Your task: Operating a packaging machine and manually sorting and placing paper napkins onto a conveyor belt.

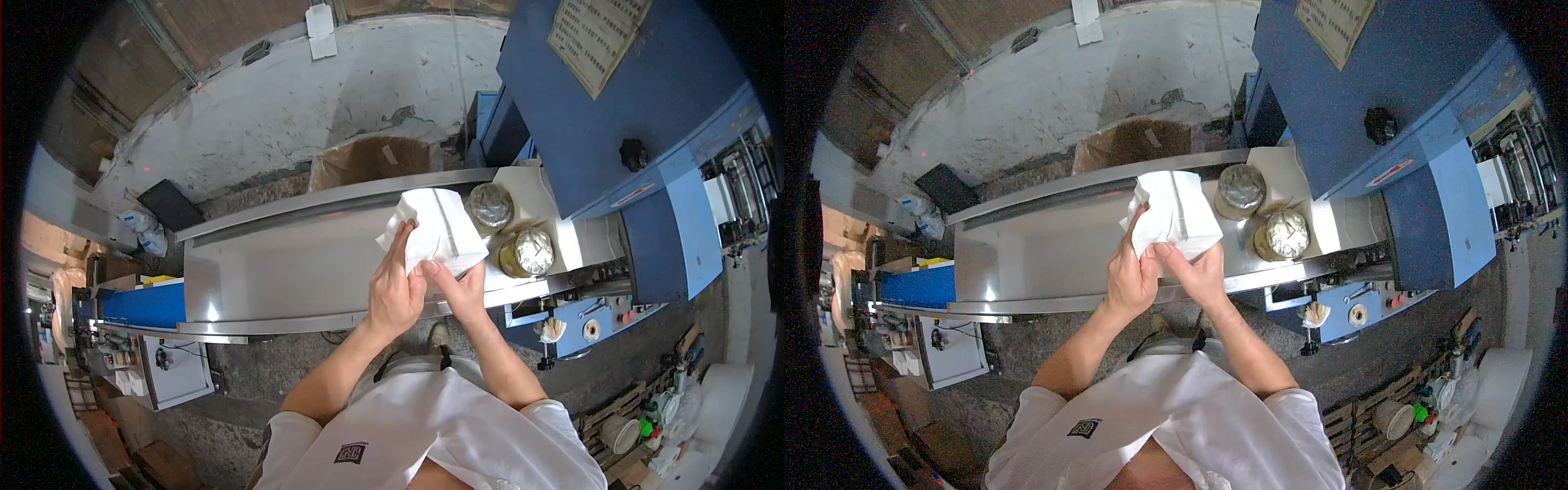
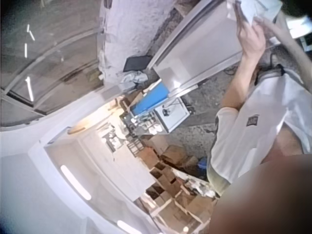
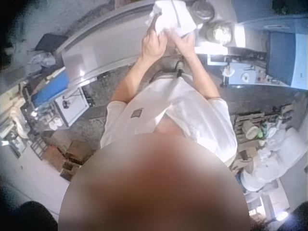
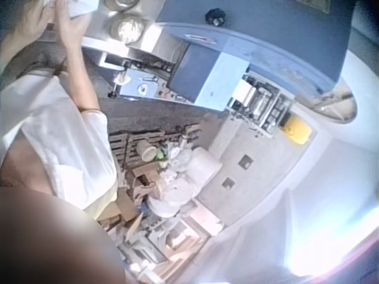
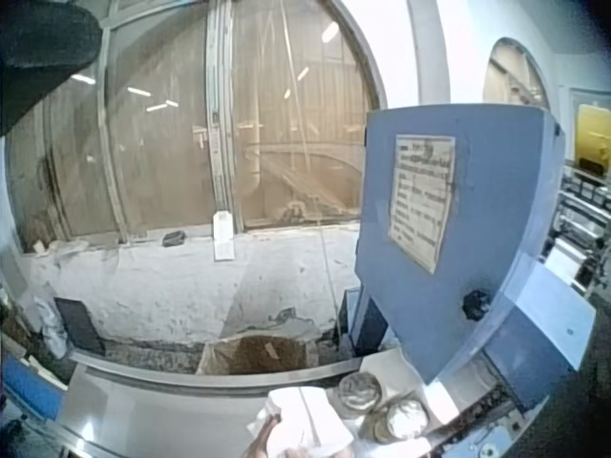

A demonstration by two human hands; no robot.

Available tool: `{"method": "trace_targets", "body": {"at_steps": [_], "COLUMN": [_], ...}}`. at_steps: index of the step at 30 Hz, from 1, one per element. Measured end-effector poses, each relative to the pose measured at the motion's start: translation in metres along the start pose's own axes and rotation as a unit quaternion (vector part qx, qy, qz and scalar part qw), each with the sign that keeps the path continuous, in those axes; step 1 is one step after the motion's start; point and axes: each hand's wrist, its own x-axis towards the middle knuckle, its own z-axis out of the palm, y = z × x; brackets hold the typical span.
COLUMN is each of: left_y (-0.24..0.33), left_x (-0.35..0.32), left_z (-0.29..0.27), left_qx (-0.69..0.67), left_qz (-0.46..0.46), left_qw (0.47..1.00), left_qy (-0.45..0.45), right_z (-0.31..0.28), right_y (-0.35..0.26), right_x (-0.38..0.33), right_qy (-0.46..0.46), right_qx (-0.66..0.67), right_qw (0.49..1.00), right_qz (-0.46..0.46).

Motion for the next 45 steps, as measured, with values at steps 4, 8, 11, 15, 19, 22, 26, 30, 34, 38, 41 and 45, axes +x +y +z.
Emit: {"method": "trace_targets", "body": {"at_steps": [4, 8, 11, 15, 19, 22, 26, 30, 34, 38, 41, 45], "left_y": [-0.006, -0.019, -0.035, -0.059, -0.14, -0.216, -0.193, -0.049, -0.004, 0.004, 0.004, 0.005], "left_x": [-0.004, -0.014, -0.013, -0.013, -0.036, -0.081, -0.085, -0.03, -0.034, -0.03, -0.03, -0.028], "left_z": [0.003, -0.006, -0.011, -0.03, -0.051, -0.081, -0.104, -0.086, -0.02, -0.02, -0.018, -0.018], "left_qx": [-0.013, -0.069, -0.192, -0.291, -0.378, -0.404, 0.117, 0.002, -0.123, -0.131, -0.134, -0.179], "left_qz": [-0.016, -0.148, -0.208, -0.325, -0.43, -0.412, -0.36, -0.272, -0.203, -0.151, -0.117, -0.133], "left_qw": [1.0, 0.986, 0.952, 0.883, 0.799, 0.81, 0.899, 0.957, 0.969, 0.979, 0.984, 0.974], "left_qy": [0.015, 0.031, 0.118, 0.175, 0.181, 0.105, 0.22, 0.096, -0.065, -0.04, -0.022, 0.041], "right_z": [0.001, -0.006, -0.011, -0.02, -0.024, -0.02, -0.018, -0.004, 0.031, 0.023, 0.027, 0.029], "right_y": [0.007, 0.015, 0.022, 0.032, 0.029, 0.03, 0.029, 0.029, 0.025, 0.021, 0.007, 0.0], "right_x": [0.0, 0.001, 0.001, 0.004, 0.007, 0.006, 0.005, -0.002, -0.014, -0.015, -0.017, -0.015], "right_qy": [0.073, 0.132, 0.138, 0.149, 0.171, 0.142, 0.138, 0.105, -0.017, -0.078, -0.082, -0.094], "right_qx": [-0.06, -0.069, -0.021, 0.04, 0.084, 0.109, 0.057, -0.024, -0.048, 0.005, 0.043, -0.013], "right_qw": [0.995, 0.989, 0.99, 0.986, 0.977, 0.979, 0.985, 0.99, 0.997, 0.996, 0.994, 0.995], "right_qz": [-0.03, -0.011, 0.01, 0.059, 0.098, 0.103, 0.091, 0.094, 0.055, 0.048, 0.058, -0.022]}}
